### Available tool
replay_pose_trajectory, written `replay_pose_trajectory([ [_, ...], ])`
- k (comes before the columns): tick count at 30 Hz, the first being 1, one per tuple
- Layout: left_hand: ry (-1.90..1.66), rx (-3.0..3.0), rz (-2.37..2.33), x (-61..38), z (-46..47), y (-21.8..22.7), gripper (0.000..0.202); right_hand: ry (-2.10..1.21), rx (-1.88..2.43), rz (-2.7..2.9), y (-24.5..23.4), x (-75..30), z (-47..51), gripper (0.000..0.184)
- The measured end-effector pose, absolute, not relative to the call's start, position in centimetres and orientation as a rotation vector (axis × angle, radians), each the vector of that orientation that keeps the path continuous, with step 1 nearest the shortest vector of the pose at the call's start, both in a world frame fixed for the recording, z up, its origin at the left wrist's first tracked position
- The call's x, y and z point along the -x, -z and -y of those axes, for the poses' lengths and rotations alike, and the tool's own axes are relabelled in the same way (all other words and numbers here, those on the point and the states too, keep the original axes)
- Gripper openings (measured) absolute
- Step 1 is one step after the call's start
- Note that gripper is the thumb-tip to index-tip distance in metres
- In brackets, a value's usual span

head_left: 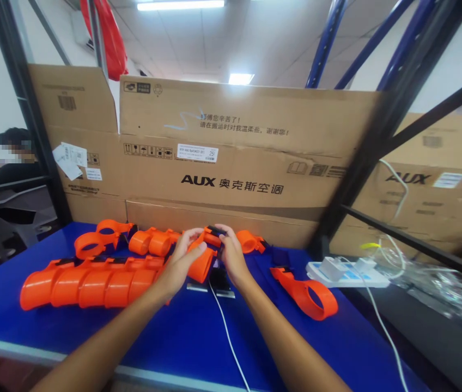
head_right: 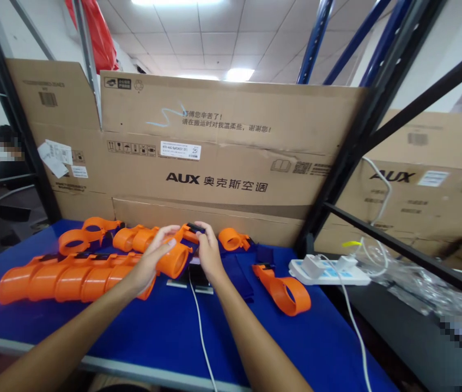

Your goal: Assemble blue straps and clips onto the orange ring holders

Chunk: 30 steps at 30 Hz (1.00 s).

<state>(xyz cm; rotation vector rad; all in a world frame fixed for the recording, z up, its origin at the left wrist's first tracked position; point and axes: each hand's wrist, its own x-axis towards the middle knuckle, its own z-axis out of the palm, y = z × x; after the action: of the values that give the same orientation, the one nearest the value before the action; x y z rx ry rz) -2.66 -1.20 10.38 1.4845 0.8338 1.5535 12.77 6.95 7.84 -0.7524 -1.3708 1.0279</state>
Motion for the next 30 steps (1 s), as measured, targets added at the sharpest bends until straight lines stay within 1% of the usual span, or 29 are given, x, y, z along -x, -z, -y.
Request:
replay_pose_trajectory([
  [3,-1.437,-1.031,-0.725,0.5,0.4,-8.7,0.049,-0.945,0.768,1.354,-7.5,-14.0,-6.5,0.042],
  [5,-1.472,-0.853,-0.733,-0.7,-0.4,-7.6,0.056,-0.953,0.777,1.381,-7.3,-14.5,-6.0,0.045],
  [8,-1.525,-0.775,-0.725,-1.8,-1.8,-5.8,0.051,-1.066,0.741,1.44,-6.7,-15.2,-5.1,0.048],
  [10,-1.522,-0.819,-0.713,-2.0,-2.8,-4.7,0.046,-1.118,0.731,1.456,-6.1,-15.7,-4.5,0.047],
  [13,-1.549,-0.903,-0.726,-1.4,-3.6,-3.3,0.046,-1.198,0.749,1.434,-5.0,-16.4,-3.8,0.052],
  [15,-1.584,-0.917,-0.739,-1.0,-3.7,-2.7,0.046,-1.262,0.754,1.407,-4.5,-16.5,-3.5,0.047],
  [18,-1.603,-0.871,-0.722,-0.5,-3.3,-2.2,0.047,-1.293,0.788,1.413,-4.0,-16.3,-3.4,0.023],
  [19,-1.602,-0.853,-0.713,-0.4,-3.1,-2.1,0.048,-1.29,0.804,1.426,-3.9,-16.2,-3.4,0.019],
  [23,-1.615,-0.837,-0.69,-0.7,-2.4,-2.3,0.049,-1.237,0.849,1.46,-3.5,-16.0,-3.4,0.018],
  [30,-1.579,-0.862,-0.695,-0.9,-1.8,-3.2,0.04,-0.931,0.995,1.624,-3.2,-16.3,-3.0,0.016],
])
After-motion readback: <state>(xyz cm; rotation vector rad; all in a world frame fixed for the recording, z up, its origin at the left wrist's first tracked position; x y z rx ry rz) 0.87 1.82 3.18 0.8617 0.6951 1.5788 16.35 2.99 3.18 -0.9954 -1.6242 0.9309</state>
